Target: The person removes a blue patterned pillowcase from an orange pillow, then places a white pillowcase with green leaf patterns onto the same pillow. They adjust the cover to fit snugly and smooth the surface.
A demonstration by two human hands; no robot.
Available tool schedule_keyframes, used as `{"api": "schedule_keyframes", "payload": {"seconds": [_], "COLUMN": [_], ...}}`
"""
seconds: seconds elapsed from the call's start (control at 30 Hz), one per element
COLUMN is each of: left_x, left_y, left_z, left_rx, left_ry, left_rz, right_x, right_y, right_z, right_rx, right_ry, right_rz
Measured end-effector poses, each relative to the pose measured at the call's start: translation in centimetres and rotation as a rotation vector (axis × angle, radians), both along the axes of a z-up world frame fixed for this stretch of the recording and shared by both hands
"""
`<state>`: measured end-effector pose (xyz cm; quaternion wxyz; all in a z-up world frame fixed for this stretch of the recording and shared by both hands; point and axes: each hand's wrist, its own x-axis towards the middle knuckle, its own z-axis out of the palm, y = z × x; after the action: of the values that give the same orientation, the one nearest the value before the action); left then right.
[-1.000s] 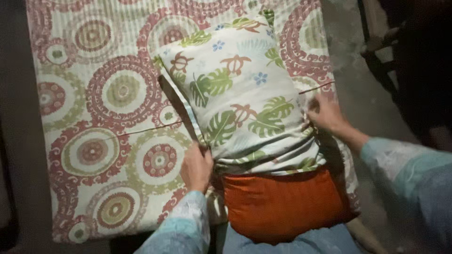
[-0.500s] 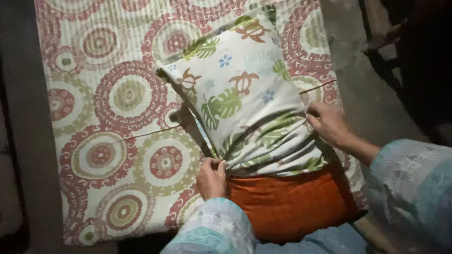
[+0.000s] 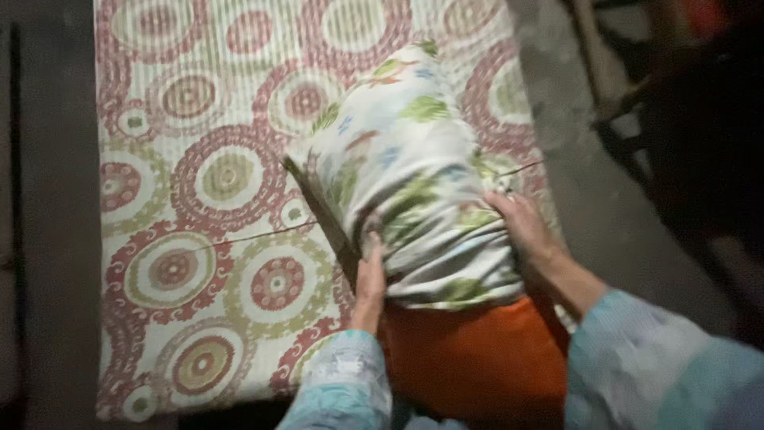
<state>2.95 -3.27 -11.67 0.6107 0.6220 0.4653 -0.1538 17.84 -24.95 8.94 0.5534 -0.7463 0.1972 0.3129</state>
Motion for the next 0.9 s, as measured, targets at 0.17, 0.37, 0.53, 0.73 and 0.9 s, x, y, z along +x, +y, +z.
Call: {"api": "schedule_keyframes", "payload": {"seconds": [0.17, 0.37, 0.53, 0.73, 0.9], "left_x": [-0.6, -5.6, -10.1, -6.1, 0.3], "left_y": [2.5, 6.6, 10.4, 10.8, 8.9], "left_z": [-6.5, -7.9, -3.1, 10.3, 10.3], "left_rx": [-0.49, -0.392, 0.258, 0.696, 0.875], "left_ry": [-0.329, -0.304, -0.185, -0.244, -0.311], "left_rz": [0.144, 0.161, -0.008, -0.196, -0.603], "right_x": [-3.3, -11.7, -14.4, -8.6, -1.2], "right_y": [6.3, 14.3, 15.7, 11.7, 9.9], "right_z": [10.2, 5.8, -3.4, -4.3, -4.0], "right_rx": [0.214, -0.385, -0.241, -0.499, -0.504], "right_ry": [-0.34, -0.403, -0.398, -0.822, -1.134], "right_rz": [0.095, 0.853, 1.061, 0.891, 1.076]}}
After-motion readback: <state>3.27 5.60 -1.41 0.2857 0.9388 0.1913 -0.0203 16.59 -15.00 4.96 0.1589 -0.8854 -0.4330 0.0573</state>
